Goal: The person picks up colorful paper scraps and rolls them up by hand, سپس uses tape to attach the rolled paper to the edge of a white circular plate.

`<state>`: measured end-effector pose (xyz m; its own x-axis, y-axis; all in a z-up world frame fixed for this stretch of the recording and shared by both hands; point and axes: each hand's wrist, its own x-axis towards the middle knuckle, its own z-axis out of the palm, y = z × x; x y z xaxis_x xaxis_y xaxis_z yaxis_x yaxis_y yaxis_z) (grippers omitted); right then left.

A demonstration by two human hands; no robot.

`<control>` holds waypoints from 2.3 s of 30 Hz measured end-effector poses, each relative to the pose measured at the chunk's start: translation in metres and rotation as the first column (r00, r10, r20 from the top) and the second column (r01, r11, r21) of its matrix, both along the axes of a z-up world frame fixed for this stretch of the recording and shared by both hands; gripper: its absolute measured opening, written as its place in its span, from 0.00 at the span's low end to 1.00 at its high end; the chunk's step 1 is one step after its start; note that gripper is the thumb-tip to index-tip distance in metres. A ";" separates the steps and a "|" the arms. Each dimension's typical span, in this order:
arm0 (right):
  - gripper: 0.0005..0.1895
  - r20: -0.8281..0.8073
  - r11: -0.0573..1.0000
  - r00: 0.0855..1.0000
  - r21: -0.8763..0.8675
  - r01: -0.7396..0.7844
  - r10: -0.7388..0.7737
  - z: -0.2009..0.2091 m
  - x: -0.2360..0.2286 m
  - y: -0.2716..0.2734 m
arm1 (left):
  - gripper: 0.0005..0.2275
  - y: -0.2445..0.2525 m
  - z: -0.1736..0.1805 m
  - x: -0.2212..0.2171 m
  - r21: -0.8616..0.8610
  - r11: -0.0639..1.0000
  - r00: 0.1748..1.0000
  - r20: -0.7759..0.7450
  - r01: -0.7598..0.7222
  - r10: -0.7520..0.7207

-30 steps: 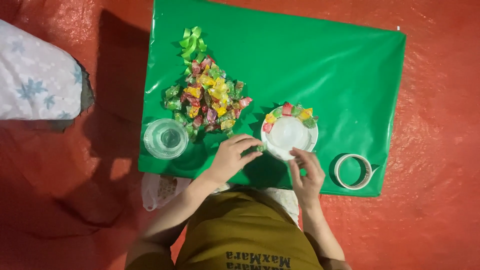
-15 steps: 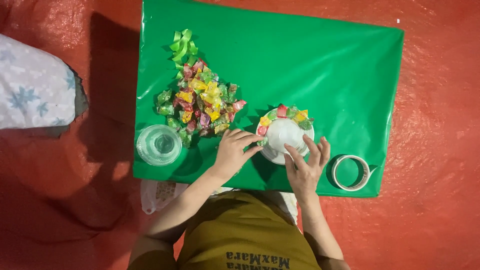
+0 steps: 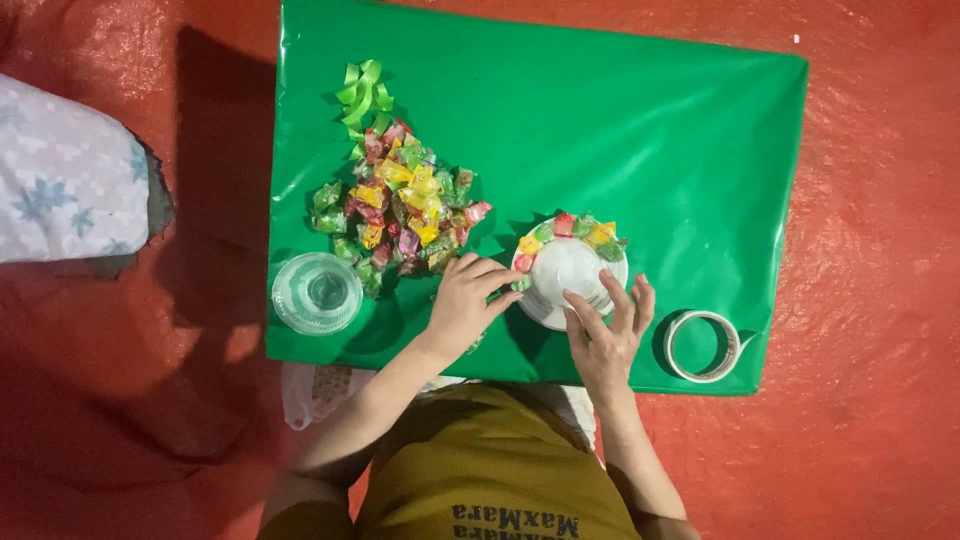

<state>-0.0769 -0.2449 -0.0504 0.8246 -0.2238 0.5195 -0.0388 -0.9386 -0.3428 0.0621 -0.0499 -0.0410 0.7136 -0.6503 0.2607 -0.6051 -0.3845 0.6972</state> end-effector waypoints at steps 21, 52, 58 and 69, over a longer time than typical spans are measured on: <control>0.10 0.002 1.000 1.000 0.009 -0.010 0.010 -0.003 -0.001 0.000 | 0.12 -0.001 -0.015 0.002 0.038 0.999 1.000 -0.005 -0.008 0.008; 0.08 0.066 0.999 0.997 -0.037 -0.027 0.030 0.008 -0.006 0.013 | 0.05 0.006 0.032 0.010 -0.236 0.965 0.989 -0.117 -0.113 0.087; 0.13 0.049 0.969 0.971 0.063 -0.237 0.234 -0.024 -0.022 0.056 | 0.05 0.019 0.038 0.008 -0.391 0.889 0.955 -0.261 -0.237 0.140; 0.05 -0.034 0.785 0.907 0.516 -0.344 0.420 0.000 0.008 0.091 | 0.05 0.062 0.067 -0.010 -0.386 0.888 0.859 -0.512 -0.249 0.018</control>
<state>-0.0691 -0.1540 -0.0504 0.9513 -0.0668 0.3011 0.2039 -0.5963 -0.7765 0.0522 0.0120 0.0262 0.8915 -0.4447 0.0861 -0.1120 -0.0322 0.9932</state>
